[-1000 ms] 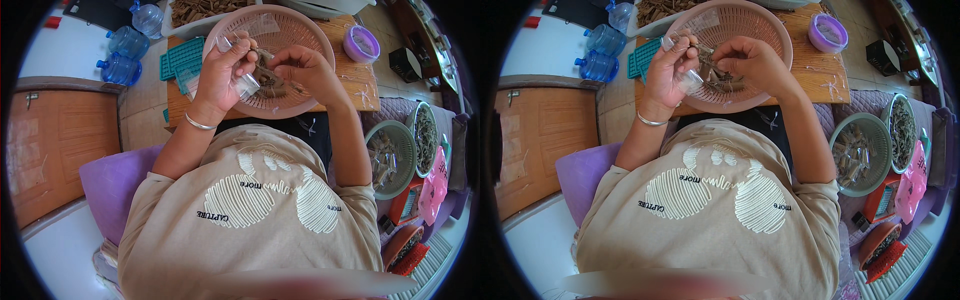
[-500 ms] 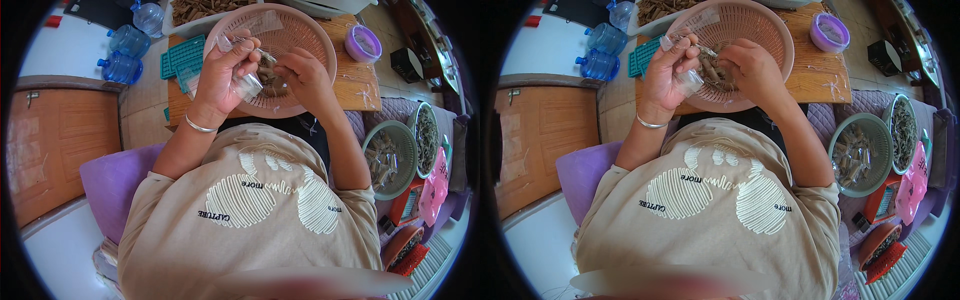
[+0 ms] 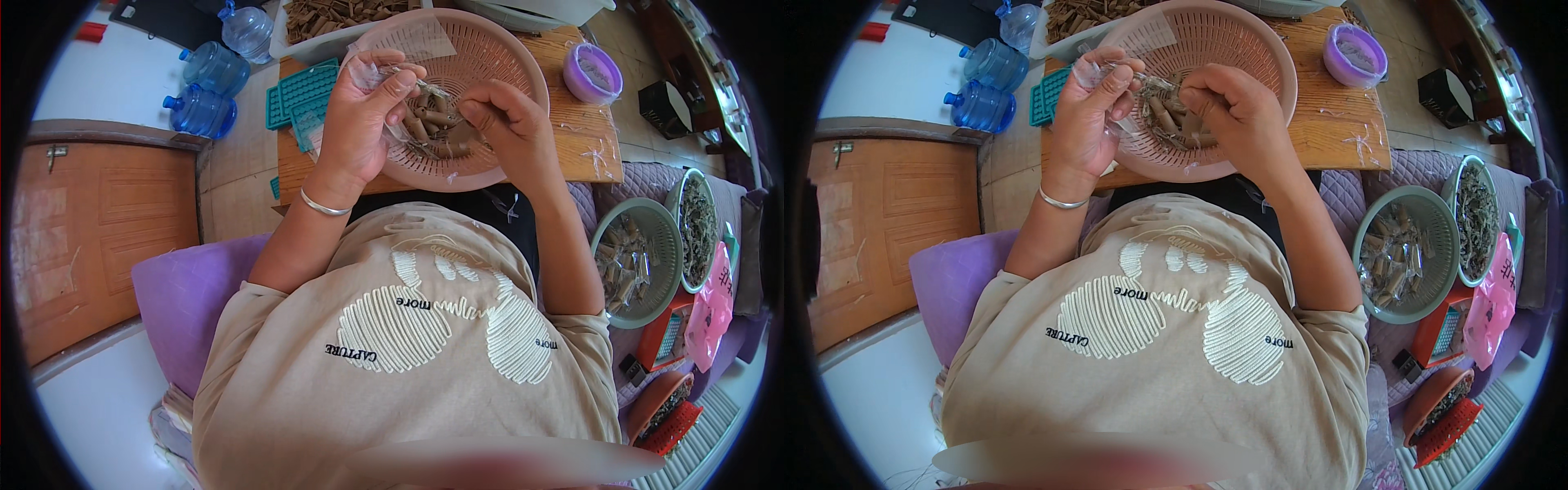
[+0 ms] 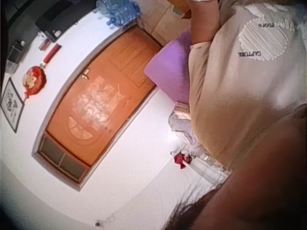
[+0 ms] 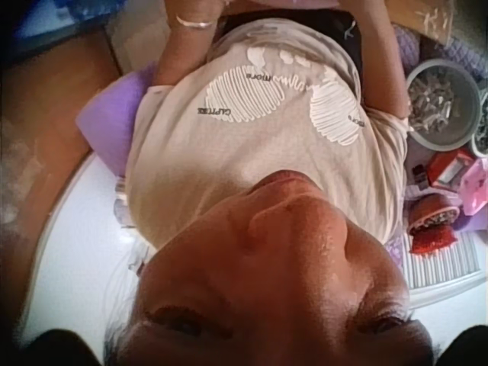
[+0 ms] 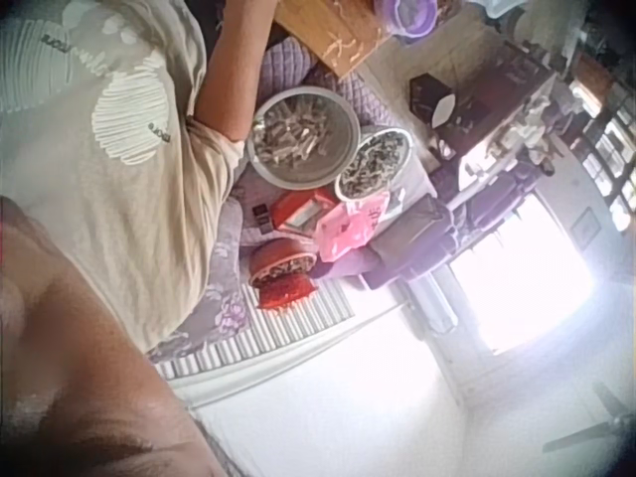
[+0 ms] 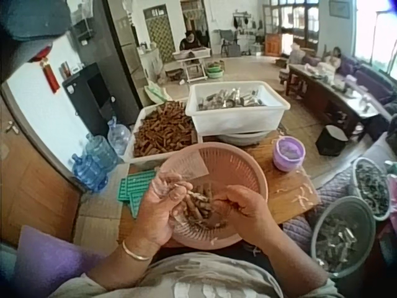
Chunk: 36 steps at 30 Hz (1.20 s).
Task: The person sorts cylindrical components by hand, placing them into small clear plastic bags.
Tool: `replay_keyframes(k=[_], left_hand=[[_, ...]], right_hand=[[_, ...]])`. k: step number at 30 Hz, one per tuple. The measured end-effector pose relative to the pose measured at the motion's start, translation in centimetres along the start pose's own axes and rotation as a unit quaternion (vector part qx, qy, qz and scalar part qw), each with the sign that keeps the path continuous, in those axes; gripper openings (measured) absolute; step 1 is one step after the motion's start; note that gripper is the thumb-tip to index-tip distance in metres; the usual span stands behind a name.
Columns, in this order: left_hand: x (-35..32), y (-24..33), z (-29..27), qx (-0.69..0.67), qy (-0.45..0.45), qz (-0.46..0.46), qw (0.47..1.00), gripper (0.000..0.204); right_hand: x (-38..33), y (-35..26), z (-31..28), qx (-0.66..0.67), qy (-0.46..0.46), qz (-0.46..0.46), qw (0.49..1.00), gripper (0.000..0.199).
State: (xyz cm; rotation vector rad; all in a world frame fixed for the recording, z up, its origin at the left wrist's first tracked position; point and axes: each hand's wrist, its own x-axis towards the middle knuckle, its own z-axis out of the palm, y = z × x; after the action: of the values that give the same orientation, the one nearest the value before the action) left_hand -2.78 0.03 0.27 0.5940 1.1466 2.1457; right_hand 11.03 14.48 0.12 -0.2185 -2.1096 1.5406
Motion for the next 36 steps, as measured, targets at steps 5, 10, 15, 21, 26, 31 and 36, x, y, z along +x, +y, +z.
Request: replay_keyframes(k=[5, 10, 15, 21, 26, 31, 36], left_hand=[[0.1, 0.1, 0.1, -0.028, 0.008, -0.008, 1.0, 0.02], [0.6, 0.2, 0.5, -0.06, 0.042, -0.023, 0.997, 0.015], [1.0, 0.2, -0.1, -0.097, 0.033, 0.01, 0.995, 0.013], [0.6, 0.3, -0.3, -0.095, 0.036, 0.009, 0.995, 0.013], [-0.3, -0.5, -0.9, -0.082, 0.052, -0.021, 0.995, 0.013], [-1.3, -1.0, -1.3, -0.084, 0.045, -0.046, 0.994, 0.016], [-2.0, -0.7, -1.1, -0.09, 0.015, -0.064, 0.994, 0.018]], right_hand=[[0.2, 1.8, -0.8, 0.206, -0.086, 0.095, 0.97, 0.016], [-0.2, 2.2, -0.8, 0.428, -0.205, 0.183, 0.861, 0.025], [-0.6, 1.7, -0.4, 0.417, -0.192, 0.176, 0.871, 0.027], [-0.6, 1.6, 0.5, 0.434, -0.084, 0.179, 0.879, 0.016], [-0.3, 2.1, 1.1, 0.412, -0.019, 0.148, 0.899, 0.014], [0.1, 2.8, 1.0, 0.385, 0.028, 0.112, 0.916, 0.014], [0.6, 1.6, 1.3, 0.253, 0.069, 0.147, 0.954, 0.014]])
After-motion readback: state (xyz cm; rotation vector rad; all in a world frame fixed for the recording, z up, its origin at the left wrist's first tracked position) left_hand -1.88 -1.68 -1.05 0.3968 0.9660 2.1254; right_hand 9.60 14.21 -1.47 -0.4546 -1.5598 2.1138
